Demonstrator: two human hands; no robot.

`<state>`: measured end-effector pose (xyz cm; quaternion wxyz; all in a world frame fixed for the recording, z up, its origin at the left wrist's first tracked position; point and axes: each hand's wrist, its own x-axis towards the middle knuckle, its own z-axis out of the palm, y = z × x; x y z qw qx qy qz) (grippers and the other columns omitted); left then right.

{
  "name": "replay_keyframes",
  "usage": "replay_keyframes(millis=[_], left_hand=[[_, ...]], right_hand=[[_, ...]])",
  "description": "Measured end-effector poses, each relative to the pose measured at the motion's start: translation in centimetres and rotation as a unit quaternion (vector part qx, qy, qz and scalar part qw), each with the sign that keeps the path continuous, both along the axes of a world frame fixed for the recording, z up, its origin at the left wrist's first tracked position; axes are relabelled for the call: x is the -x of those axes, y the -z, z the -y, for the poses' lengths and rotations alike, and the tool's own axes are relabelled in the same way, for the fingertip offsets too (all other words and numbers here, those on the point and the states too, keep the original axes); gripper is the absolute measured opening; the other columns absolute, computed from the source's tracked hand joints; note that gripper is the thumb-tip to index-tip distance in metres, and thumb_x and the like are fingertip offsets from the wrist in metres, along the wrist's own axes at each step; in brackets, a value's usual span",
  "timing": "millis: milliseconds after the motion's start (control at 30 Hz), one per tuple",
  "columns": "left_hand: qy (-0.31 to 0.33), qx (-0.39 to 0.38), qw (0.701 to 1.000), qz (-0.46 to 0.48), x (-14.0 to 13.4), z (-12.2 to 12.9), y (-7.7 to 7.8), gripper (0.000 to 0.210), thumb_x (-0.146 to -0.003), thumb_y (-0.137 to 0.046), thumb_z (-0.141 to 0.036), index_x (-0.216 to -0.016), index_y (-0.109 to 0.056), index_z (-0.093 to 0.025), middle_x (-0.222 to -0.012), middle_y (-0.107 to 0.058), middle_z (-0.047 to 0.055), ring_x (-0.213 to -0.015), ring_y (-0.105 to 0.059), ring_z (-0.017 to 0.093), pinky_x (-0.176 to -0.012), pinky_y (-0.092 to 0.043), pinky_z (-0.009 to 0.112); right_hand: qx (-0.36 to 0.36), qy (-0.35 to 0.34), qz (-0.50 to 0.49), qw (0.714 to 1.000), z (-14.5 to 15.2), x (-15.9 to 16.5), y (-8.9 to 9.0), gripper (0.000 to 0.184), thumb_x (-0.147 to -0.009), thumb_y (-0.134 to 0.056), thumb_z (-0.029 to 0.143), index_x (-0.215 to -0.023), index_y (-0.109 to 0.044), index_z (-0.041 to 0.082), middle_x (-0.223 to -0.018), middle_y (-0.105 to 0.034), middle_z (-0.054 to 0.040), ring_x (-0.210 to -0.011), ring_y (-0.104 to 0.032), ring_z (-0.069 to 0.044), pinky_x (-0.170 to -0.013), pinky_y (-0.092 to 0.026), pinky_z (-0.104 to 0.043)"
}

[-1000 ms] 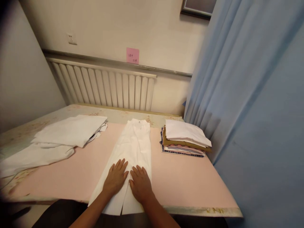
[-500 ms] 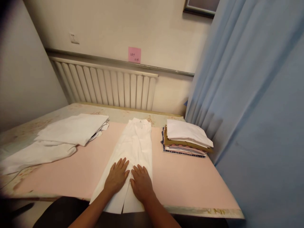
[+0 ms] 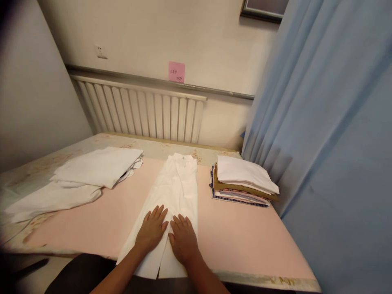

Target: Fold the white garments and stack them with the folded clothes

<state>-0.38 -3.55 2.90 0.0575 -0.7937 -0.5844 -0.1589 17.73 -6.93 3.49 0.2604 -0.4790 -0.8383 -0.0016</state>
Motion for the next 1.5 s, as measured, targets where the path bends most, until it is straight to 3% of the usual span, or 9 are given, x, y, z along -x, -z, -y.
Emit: replay_keyframes(millis=[533,933,1500], left_hand=[[0.014,-0.026,1.0,0.005,0.2,0.0,0.1,0.047,-0.094,-0.036,-0.036,-0.139,-0.044,-0.025,-0.147,-0.044,0.006,-0.138,-0.034,0.025,-0.11,-0.03,0.048],[0.015,-0.004,1.0,-0.018,0.2,0.1,-0.5,0.048,-0.095,-0.034,-0.037,-0.142,-0.039,-0.026,-0.149,-0.04,0.005,-0.139,-0.031,0.025,-0.11,-0.03,0.048],[0.016,0.015,1.0,-0.013,0.0,0.3,-1.1,0.05,-0.095,-0.037,-0.035,-0.144,-0.036,-0.027,-0.15,-0.038,0.004,-0.14,-0.029,0.024,-0.112,-0.029,0.047]], right_hand=[[-0.009,-0.013,-0.028,0.999,0.0,-0.1,0.2,0.037,-0.093,-0.049,0.03,-0.129,-0.055,0.022,-0.136,-0.054,-0.0056,-0.133,-0.04,-0.024,-0.113,-0.029,-0.048],[0.013,-0.024,-0.017,0.999,0.3,-0.5,-1.2,0.04,-0.092,-0.049,0.025,-0.131,-0.052,0.023,-0.138,-0.052,-0.0042,-0.134,-0.04,-0.024,-0.112,-0.032,-0.046],[0.033,-0.036,-0.024,0.999,0.0,-0.7,-0.4,0.041,-0.092,-0.048,0.024,-0.133,-0.051,0.023,-0.141,-0.049,-0.004,-0.136,-0.035,-0.026,-0.113,-0.031,-0.05]])
